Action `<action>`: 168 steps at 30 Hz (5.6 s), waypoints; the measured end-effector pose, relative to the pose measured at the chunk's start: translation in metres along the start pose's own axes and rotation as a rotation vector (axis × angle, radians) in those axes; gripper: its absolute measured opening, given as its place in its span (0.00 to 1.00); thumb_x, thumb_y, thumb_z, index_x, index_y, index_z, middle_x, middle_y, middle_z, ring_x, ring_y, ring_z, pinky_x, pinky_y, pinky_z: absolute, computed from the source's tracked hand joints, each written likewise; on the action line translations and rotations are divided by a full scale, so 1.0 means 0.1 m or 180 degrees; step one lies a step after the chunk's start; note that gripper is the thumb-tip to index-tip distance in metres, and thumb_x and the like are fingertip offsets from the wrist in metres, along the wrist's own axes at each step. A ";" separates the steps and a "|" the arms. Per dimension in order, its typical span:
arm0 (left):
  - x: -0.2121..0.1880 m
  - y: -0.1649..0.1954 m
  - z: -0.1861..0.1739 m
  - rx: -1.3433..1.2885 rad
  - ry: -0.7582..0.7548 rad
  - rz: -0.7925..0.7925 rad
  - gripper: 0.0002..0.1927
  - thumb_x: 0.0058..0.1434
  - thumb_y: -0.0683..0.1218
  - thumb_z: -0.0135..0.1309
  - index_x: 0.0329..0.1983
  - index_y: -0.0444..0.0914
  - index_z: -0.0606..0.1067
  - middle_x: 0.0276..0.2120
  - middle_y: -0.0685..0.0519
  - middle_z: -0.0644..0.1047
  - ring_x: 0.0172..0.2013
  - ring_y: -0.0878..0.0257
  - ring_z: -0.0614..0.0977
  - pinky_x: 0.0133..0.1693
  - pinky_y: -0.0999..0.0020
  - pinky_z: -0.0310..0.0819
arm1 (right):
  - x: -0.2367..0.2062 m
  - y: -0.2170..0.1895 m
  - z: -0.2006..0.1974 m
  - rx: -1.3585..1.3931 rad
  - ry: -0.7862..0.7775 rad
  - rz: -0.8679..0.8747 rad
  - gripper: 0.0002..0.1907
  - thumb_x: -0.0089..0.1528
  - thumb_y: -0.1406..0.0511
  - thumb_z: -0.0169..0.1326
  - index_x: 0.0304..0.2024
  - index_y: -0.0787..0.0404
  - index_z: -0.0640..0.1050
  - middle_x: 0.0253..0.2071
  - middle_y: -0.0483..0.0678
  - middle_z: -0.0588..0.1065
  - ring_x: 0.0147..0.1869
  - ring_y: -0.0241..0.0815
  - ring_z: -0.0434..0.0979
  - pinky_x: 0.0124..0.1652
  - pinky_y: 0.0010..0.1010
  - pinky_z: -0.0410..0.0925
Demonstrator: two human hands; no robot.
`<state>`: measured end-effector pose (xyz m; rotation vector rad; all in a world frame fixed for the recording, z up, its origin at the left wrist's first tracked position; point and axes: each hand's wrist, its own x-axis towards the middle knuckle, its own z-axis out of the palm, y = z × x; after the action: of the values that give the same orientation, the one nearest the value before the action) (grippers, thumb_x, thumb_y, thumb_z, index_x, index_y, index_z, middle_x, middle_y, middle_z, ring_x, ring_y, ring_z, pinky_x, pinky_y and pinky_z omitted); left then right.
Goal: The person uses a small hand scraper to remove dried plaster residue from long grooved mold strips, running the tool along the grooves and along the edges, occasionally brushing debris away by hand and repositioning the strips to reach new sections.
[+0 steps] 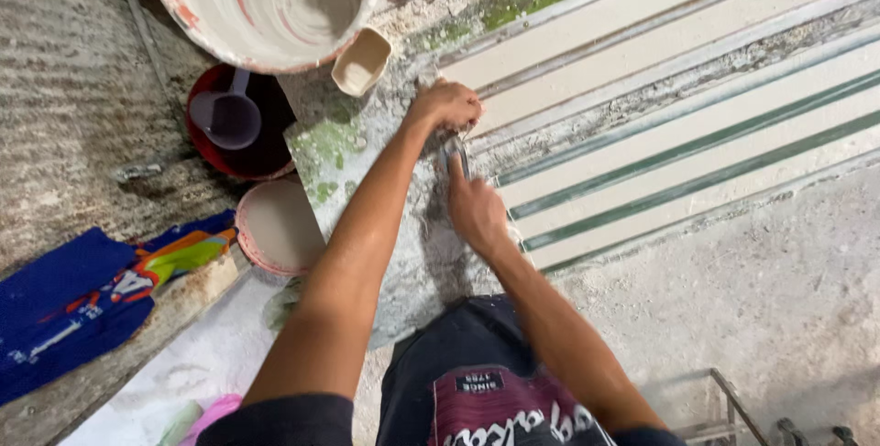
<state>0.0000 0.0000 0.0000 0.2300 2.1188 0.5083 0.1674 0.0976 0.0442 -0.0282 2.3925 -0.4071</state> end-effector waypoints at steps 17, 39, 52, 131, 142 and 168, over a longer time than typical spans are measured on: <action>-0.72 -0.44 0.99 -0.1041 0.1446 0.0070 0.14 0.63 0.48 0.54 0.50 0.40 0.78 0.31 0.53 0.80 0.30 0.62 0.82 0.33 0.62 0.76 | -0.28 0.17 0.11 0.0157 0.0414 -0.0195 0.29 0.68 0.58 0.43 0.73 0.51 0.59 0.39 0.68 0.75 0.36 0.67 0.80 0.34 0.57 0.73; -0.26 0.02 0.63 0.0066 0.1654 -0.0010 0.18 0.64 0.41 0.44 0.51 0.23 0.73 0.40 0.31 0.82 0.42 0.43 0.86 0.42 0.56 0.83 | -0.53 0.31 0.23 0.0229 0.0679 -0.0177 0.26 0.71 0.54 0.40 0.71 0.51 0.65 0.31 0.62 0.76 0.29 0.62 0.79 0.30 0.54 0.72; -0.33 -0.02 0.75 0.0119 0.2057 -0.0122 0.14 0.66 0.43 0.46 0.48 0.28 0.69 0.40 0.31 0.79 0.39 0.40 0.85 0.39 0.53 0.82 | -0.52 0.30 0.22 0.0440 0.0661 -0.0207 0.25 0.70 0.56 0.44 0.69 0.50 0.67 0.32 0.65 0.77 0.33 0.66 0.80 0.34 0.56 0.72; -0.38 -0.43 -0.26 0.2032 0.1951 0.0869 0.06 0.60 0.43 0.55 0.34 0.42 0.83 0.38 0.48 0.83 0.47 0.50 0.83 0.42 0.55 0.78 | 0.51 -0.12 -0.45 0.0084 0.0353 -0.0235 0.26 0.71 0.63 0.41 0.72 0.55 0.59 0.41 0.67 0.79 0.43 0.69 0.81 0.41 0.59 0.74; 0.05 -0.32 -0.75 0.1595 0.0578 0.0724 0.08 0.55 0.45 0.58 0.33 0.37 0.83 0.39 0.39 0.82 0.46 0.45 0.83 0.46 0.51 0.78 | 0.43 -0.14 -0.47 -0.0012 0.0366 -0.0345 0.31 0.68 0.65 0.42 0.75 0.54 0.56 0.43 0.67 0.76 0.41 0.68 0.81 0.39 0.57 0.74; -0.17 -0.53 0.05 0.0204 0.2733 0.0609 0.18 0.61 0.48 0.55 0.17 0.36 0.78 0.31 0.40 0.78 0.36 0.51 0.81 0.43 0.54 0.74 | 0.25 -0.16 -0.72 0.0326 -0.0012 -0.0007 0.20 0.75 0.58 0.35 0.68 0.48 0.66 0.26 0.56 0.77 0.30 0.56 0.82 0.32 0.50 0.76</action>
<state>0.0156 -0.0519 -0.0128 0.2846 2.9682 0.7410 0.1000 0.0994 0.0839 0.0147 2.3650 -0.5297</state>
